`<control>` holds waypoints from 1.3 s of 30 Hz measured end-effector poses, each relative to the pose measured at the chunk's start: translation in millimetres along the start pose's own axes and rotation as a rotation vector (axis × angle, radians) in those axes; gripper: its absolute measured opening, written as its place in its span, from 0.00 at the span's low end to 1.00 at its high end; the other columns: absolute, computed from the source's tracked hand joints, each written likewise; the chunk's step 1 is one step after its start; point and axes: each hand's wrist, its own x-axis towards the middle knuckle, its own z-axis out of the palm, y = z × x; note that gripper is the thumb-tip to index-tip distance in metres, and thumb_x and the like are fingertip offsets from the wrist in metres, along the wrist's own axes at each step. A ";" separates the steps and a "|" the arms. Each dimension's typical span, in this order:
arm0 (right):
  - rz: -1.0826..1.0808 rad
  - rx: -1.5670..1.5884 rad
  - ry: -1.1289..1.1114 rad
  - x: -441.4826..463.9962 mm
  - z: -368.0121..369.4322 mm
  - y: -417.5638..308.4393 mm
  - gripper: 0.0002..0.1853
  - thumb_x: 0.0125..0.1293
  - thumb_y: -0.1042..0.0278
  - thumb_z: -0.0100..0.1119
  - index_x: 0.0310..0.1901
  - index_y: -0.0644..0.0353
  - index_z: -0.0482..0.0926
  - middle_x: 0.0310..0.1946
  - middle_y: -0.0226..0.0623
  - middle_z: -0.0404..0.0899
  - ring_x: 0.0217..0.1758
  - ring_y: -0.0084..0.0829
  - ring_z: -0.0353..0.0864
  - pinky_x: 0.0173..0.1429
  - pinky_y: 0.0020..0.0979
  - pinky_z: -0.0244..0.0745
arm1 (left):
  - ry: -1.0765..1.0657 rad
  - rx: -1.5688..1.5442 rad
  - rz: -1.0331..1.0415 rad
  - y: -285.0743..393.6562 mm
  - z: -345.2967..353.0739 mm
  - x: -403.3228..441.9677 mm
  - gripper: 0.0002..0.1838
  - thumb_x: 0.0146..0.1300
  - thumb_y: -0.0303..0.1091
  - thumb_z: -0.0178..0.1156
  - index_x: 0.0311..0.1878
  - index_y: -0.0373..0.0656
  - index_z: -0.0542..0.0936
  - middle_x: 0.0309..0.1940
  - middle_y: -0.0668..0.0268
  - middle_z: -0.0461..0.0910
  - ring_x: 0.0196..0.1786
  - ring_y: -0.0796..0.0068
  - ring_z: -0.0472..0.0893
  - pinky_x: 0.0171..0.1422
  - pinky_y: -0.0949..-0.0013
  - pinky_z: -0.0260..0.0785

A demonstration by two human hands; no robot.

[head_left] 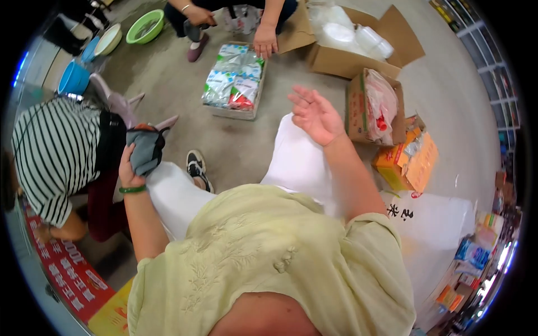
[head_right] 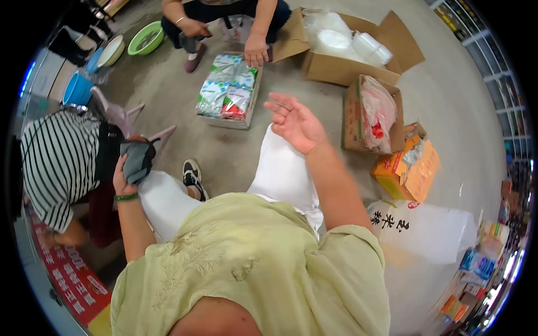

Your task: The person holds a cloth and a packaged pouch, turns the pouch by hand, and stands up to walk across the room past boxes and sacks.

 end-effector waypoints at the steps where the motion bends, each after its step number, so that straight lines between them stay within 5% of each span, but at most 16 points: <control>1: 0.008 0.003 -0.011 0.3 0.2 0.5 0.23 0.70 0.57 0.43 0.60 0.63 0.66 0.51 0.39 0.73 0.33 0.23 0.63 0.38 0.24 0.64 | -0.001 0.010 -0.001 0.0 -2.8 1.3 0.15 0.65 0.33 0.50 0.53 0.41 0.72 0.46 0.59 0.78 0.47 0.62 0.80 0.52 0.61 0.73; 39: 0.013 -0.008 -0.023 1.0 -1.7 1.2 0.24 0.69 0.55 0.44 0.61 0.62 0.65 0.52 0.38 0.72 0.35 0.23 0.65 0.41 0.26 0.67 | -0.030 0.036 -0.038 -1.6 1.9 5.3 0.15 0.65 0.36 0.50 0.52 0.39 0.72 0.45 0.58 0.79 0.45 0.62 0.80 0.51 0.63 0.74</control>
